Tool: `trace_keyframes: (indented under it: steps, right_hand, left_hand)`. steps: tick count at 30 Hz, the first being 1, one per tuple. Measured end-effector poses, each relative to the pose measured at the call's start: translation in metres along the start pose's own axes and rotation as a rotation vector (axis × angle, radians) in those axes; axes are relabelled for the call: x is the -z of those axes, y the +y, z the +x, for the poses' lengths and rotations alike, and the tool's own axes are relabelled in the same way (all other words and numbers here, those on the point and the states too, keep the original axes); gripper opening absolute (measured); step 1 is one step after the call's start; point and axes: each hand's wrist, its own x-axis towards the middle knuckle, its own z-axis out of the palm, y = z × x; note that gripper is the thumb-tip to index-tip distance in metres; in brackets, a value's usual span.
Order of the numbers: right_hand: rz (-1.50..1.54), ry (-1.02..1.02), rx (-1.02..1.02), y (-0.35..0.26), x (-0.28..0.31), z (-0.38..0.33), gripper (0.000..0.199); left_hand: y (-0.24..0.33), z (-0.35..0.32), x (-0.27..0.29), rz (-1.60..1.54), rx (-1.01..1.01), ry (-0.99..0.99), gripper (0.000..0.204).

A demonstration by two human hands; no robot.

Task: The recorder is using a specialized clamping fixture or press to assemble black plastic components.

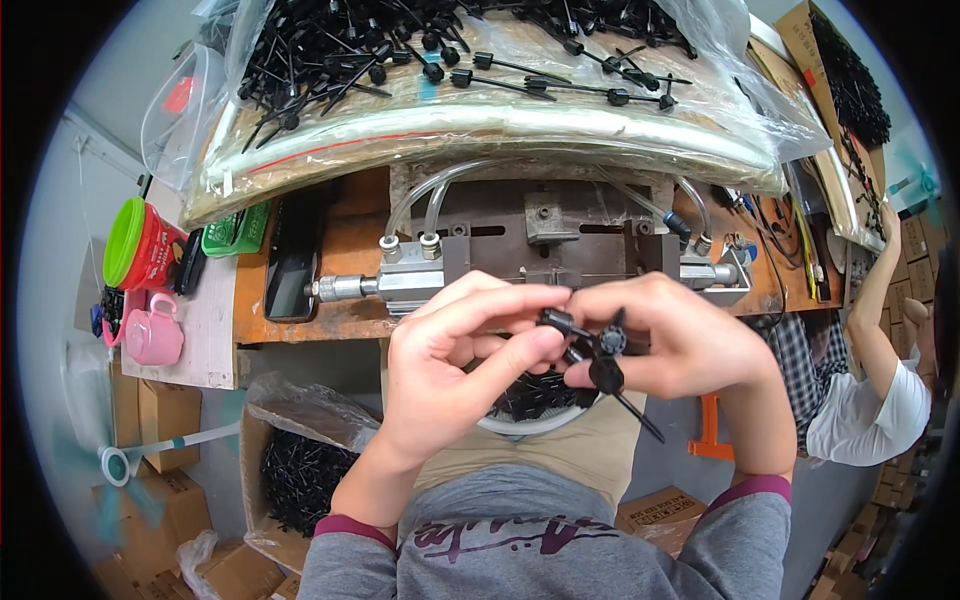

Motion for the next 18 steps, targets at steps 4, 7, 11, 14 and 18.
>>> trace_keyframes:
  steps: [4, 7, 11, 14, 18]
  right_hand:
    - [0.258, 0.001, -0.044, 0.010, -0.011, -0.008, 0.024]
    - [0.291, -0.018, -0.119, 0.015, -0.010, -0.009, 0.025]
    - [0.324, 0.019, -0.032, 0.024, -0.002, -0.014, 0.026]
    - [0.255, 0.090, -0.042, 0.029, 0.006, -0.020, 0.025]
    - [0.353, 0.276, -0.025, 0.043, 0.000, -0.029, 0.021]
  left_hand:
    - [-0.002, -0.007, -0.005, -0.117, 0.024, 0.063, 0.024]
    - [-0.001, -0.011, -0.001, -0.049, -0.030, 0.065, 0.027]
    - [0.013, -0.014, 0.004, 0.119, -0.079, -0.022, 0.031]
    - [0.012, -0.021, 0.017, 0.025, -0.051, -0.064, 0.039]
    - [0.008, -0.021, 0.008, 0.299, -0.125, -0.018, 0.036]
